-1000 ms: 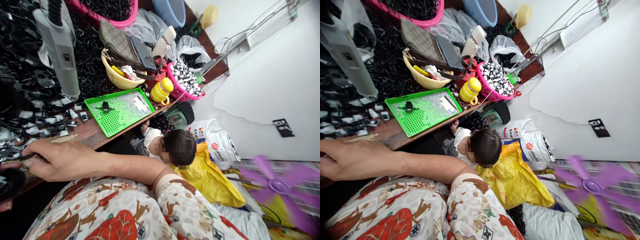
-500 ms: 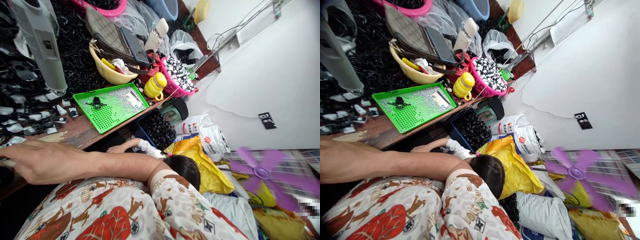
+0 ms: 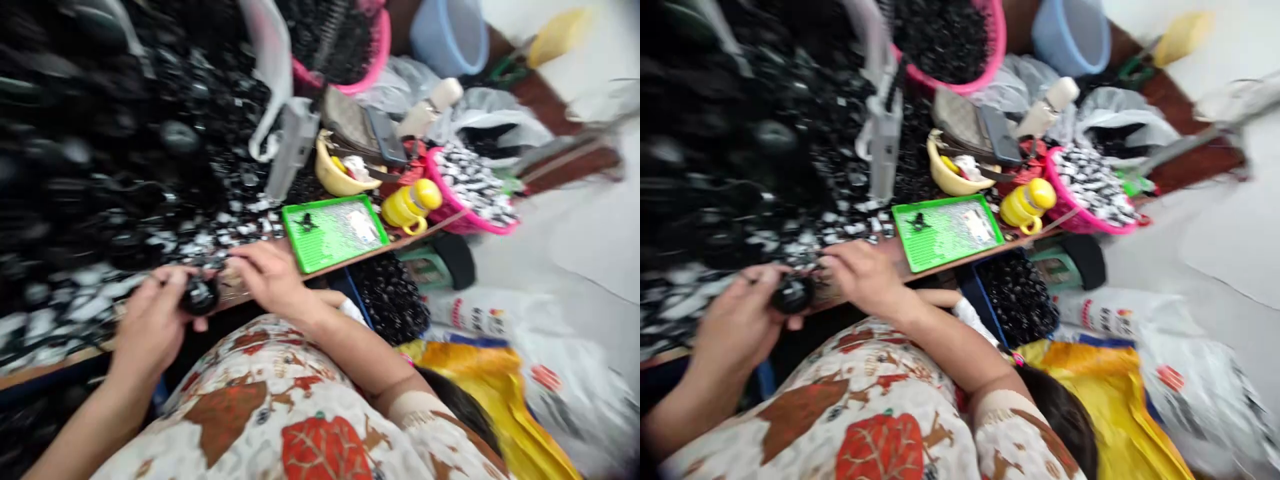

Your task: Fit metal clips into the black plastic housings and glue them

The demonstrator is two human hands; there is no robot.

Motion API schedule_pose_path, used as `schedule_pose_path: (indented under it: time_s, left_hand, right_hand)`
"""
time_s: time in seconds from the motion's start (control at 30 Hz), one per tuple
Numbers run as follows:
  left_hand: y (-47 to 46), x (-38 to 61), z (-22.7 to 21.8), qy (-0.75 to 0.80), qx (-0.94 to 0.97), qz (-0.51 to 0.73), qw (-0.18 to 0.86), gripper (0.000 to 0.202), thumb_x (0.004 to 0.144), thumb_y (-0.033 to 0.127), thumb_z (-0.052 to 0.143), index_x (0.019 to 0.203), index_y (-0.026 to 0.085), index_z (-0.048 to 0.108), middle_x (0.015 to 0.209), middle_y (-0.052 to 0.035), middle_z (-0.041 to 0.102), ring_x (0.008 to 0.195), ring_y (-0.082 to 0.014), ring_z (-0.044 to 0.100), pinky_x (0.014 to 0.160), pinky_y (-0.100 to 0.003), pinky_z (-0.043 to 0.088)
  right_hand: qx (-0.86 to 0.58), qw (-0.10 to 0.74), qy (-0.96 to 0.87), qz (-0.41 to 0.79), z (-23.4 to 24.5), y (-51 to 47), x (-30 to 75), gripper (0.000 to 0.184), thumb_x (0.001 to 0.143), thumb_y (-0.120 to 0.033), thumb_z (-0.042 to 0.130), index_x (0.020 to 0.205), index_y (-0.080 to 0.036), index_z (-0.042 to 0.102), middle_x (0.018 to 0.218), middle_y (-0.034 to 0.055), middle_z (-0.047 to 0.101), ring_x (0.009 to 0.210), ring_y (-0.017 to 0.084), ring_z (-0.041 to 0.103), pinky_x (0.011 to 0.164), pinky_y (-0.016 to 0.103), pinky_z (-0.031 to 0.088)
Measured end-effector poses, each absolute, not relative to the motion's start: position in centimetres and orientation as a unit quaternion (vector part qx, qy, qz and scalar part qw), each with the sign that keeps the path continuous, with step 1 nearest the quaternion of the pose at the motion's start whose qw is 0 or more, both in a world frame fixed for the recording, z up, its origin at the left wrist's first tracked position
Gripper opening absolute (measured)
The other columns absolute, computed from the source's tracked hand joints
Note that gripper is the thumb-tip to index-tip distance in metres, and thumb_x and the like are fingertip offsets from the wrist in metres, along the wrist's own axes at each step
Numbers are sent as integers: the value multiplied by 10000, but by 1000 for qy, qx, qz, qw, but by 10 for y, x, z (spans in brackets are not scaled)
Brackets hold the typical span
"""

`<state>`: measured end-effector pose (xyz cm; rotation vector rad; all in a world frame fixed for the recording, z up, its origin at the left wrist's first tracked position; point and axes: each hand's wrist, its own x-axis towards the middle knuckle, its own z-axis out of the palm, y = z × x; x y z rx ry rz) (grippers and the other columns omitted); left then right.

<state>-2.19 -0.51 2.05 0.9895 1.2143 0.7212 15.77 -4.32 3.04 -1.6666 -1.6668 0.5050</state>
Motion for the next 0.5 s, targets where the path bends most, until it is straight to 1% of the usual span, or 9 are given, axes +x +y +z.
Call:
schedule_pose_path:
  time_s: [0.07, 0.1, 0.17, 0.2, 0.33, 0.5]
  left_hand:
    - [-1, -24, 16, 519, 429, 332, 661, 350, 884, 528, 660, 1003, 211, 570, 842, 15, 683, 480, -115, 581, 375, -234, 484]
    - [1, -25, 14, 514, 428, 334, 664, 346, 887, 528, 658, 996, 212, 570, 764, 31, 662, 424, -109, 556, 360, -232, 474]
    - [2, -27, 12, 511, 432, 335, 663, 346, 894, 537, 645, 995, 216, 567, 649, 55, 616, 366, -109, 532, 338, -221, 456]
    - [1, -27, 12, 513, 435, 333, 660, 350, 895, 544, 640, 999, 218, 566, 626, 61, 603, 360, -113, 536, 331, -216, 451]
    - [-2, -27, 12, 526, 437, 328, 652, 375, 893, 581, 625, 1013, 231, 566, 673, 55, 603, 386, -129, 580, 294, -207, 427]
    - [-2, -27, 7, 526, 459, 308, 646, 362, 919, 590, 584, 978, 235, 550, 693, 52, 595, 375, -111, 554, 293, -206, 424]
  right_hand:
    - [-649, 388, -623, 199, 36, -36, 164, 241, 1024, -311, 553, 1103, -173, 733, 1045, 68, 771, 1014, 145, 705, 942, 271, 541]
    - [-641, 384, -630, 211, 40, -33, 165, 223, 1014, -318, 572, 1081, -192, 743, 1022, 59, 772, 973, 148, 709, 909, 280, 552]
    - [-613, 351, -665, 243, 49, -30, 164, 205, 1003, -323, 589, 1040, -212, 758, 978, 49, 770, 919, 150, 707, 866, 284, 558]
    - [-598, 326, -686, 256, 52, -29, 161, 197, 1002, -312, 593, 1029, -213, 761, 971, 49, 769, 910, 151, 705, 862, 284, 556]
    - [-575, 234, -739, 264, 53, -30, 147, 187, 1003, -259, 589, 1043, -174, 751, 992, 77, 761, 944, 171, 688, 902, 302, 537]
    - [-582, 186, -756, 233, 42, -32, 142, 228, 1029, -265, 532, 1037, -137, 721, 1008, 111, 740, 948, 195, 678, 896, 326, 539]
